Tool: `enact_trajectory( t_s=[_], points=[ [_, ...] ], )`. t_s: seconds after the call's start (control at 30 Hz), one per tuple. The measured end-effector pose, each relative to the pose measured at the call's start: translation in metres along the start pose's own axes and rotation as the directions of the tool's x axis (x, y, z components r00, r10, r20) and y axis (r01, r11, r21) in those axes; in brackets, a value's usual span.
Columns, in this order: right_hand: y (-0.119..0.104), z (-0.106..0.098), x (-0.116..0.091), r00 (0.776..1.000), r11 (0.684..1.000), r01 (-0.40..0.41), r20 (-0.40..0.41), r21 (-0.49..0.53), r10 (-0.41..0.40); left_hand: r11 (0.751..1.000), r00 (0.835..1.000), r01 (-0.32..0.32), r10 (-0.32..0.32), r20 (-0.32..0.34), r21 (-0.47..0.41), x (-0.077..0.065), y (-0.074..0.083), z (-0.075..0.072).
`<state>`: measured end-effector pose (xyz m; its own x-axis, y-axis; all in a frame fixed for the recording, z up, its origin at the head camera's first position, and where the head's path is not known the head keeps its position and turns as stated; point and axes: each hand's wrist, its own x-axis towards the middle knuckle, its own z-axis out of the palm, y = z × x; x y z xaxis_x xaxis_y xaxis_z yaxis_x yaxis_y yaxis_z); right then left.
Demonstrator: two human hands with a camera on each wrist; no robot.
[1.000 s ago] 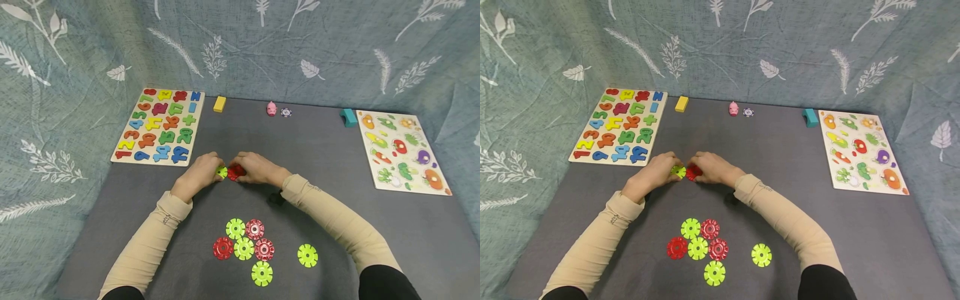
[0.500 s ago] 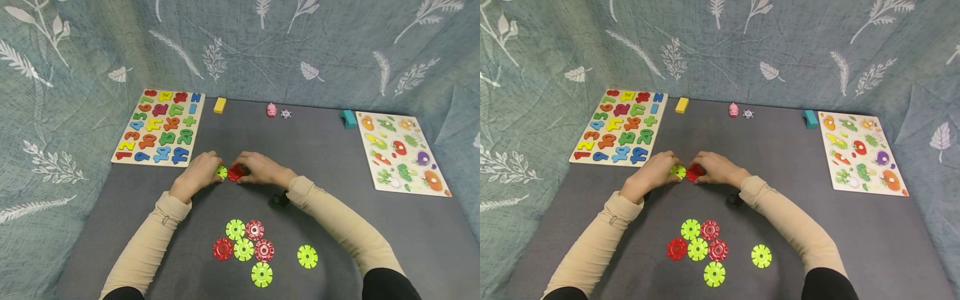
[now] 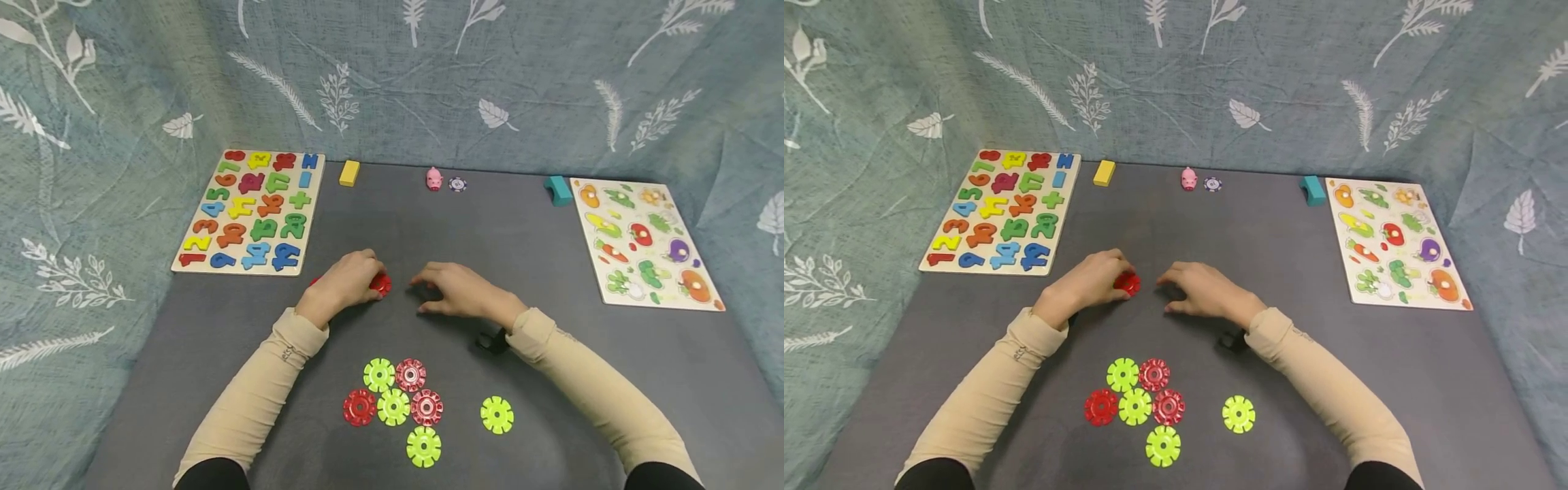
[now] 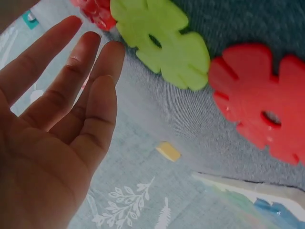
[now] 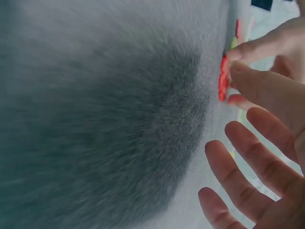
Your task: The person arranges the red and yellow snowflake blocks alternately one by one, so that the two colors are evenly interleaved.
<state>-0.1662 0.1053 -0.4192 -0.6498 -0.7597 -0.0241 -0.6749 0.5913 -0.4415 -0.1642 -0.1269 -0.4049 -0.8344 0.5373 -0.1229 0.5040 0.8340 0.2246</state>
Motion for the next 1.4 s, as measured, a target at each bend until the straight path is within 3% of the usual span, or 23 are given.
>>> enact_trajectory(
  t_s=[0.13,0.37,0.77,0.9,1.13,1.4],
  points=[
    [-0.004,-0.001,-0.033,1.000,1.000,0.003,0.019,-0.025,-0.003,1.000,1.000,-0.027,0.027,-0.007,0.004,0.002,0.001,0.003],
    [-0.016,0.000,-0.086,0.991,0.994,0.062,0.125,-0.092,-0.050,1.000,0.999,-0.026,0.026,-0.027,-0.011,0.004,0.003,0.005],
    [-0.035,0.013,-0.142,0.973,0.968,0.133,0.212,-0.212,-0.088,0.999,0.999,0.032,-0.033,-0.039,-0.017,0.003,0.007,0.003],
    [-0.042,0.020,-0.153,0.975,0.948,0.162,0.195,-0.275,-0.110,0.999,0.999,0.041,-0.042,-0.035,-0.030,0.002,0.006,0.004],
    [-0.044,0.036,-0.157,0.976,0.918,0.216,0.092,-0.333,-0.196,0.999,0.998,0.037,-0.038,-0.043,-0.032,0.001,0.004,0.005],
    [-0.045,0.039,-0.156,0.979,0.933,0.202,0.092,-0.299,-0.182,0.999,0.998,0.036,-0.037,-0.045,-0.031,0.001,0.004,0.006]
  ],
)
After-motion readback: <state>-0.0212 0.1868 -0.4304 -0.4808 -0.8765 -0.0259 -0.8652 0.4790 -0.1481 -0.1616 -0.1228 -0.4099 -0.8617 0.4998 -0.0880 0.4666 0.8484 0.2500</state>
